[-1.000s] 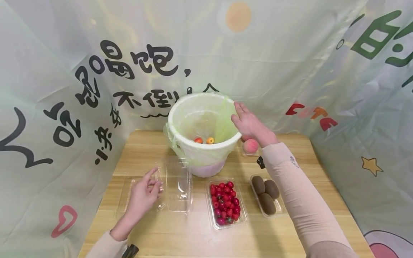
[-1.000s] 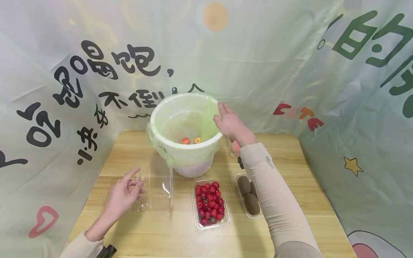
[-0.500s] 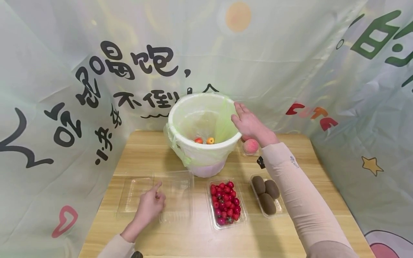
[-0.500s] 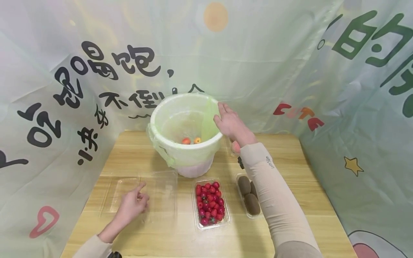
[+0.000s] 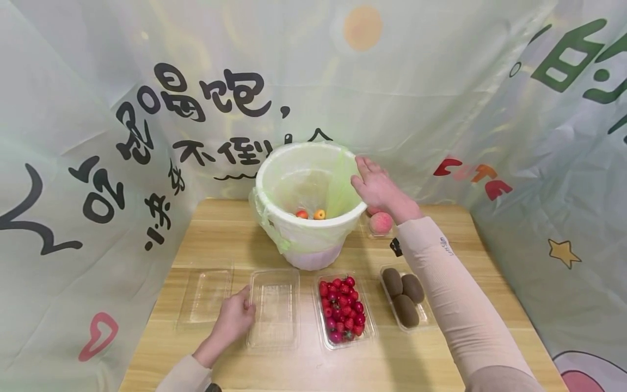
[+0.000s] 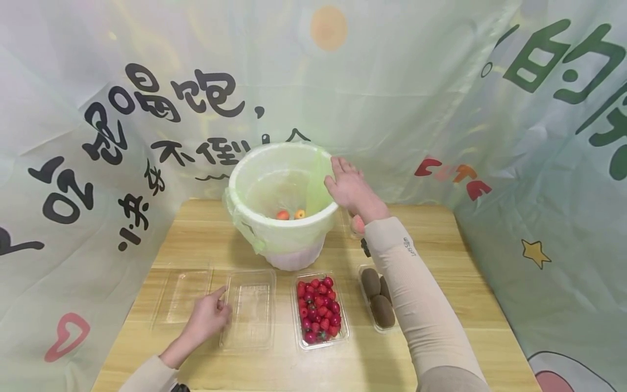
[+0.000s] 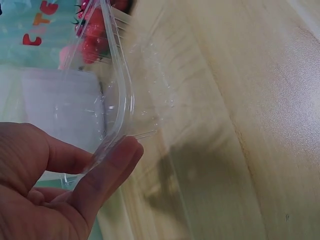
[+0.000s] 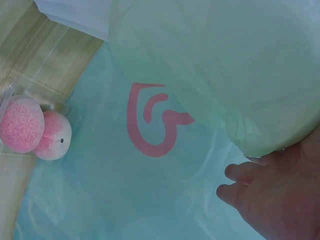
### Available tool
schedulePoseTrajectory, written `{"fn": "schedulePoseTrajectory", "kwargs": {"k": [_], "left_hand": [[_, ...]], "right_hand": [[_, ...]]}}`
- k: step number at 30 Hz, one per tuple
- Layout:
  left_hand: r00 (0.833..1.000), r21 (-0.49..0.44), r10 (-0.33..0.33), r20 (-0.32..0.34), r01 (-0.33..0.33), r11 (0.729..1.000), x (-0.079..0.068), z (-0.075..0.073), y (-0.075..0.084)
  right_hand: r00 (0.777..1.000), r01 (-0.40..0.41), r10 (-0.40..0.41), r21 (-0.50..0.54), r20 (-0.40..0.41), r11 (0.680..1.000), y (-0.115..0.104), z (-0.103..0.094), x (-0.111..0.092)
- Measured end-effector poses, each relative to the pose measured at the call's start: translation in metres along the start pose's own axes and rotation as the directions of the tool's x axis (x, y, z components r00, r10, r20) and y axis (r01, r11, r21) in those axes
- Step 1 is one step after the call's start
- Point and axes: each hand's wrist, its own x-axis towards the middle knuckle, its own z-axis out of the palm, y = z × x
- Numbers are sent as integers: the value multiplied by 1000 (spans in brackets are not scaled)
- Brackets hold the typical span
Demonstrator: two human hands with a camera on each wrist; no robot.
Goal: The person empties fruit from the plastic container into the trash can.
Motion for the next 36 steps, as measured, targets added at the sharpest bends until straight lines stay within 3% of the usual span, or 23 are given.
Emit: {"fn": "schedulePoseTrajectory", "kwargs": {"k": [21,30,36], "left_hand": [[994,-19,-56,92,58,998,-4,1,-5],[992,-15,-86,93,88,996,-4,0,-3],[997,38,-54,51,52,998,3,-15,5]], "right_hand": [[1000,-21,22,-37,19,999,-3,-3,-1],[1000,-15,15,-20,21,1000,-1,-1,0],[1000,-12,12,-14,16,1000,-1,-2,1]]}}
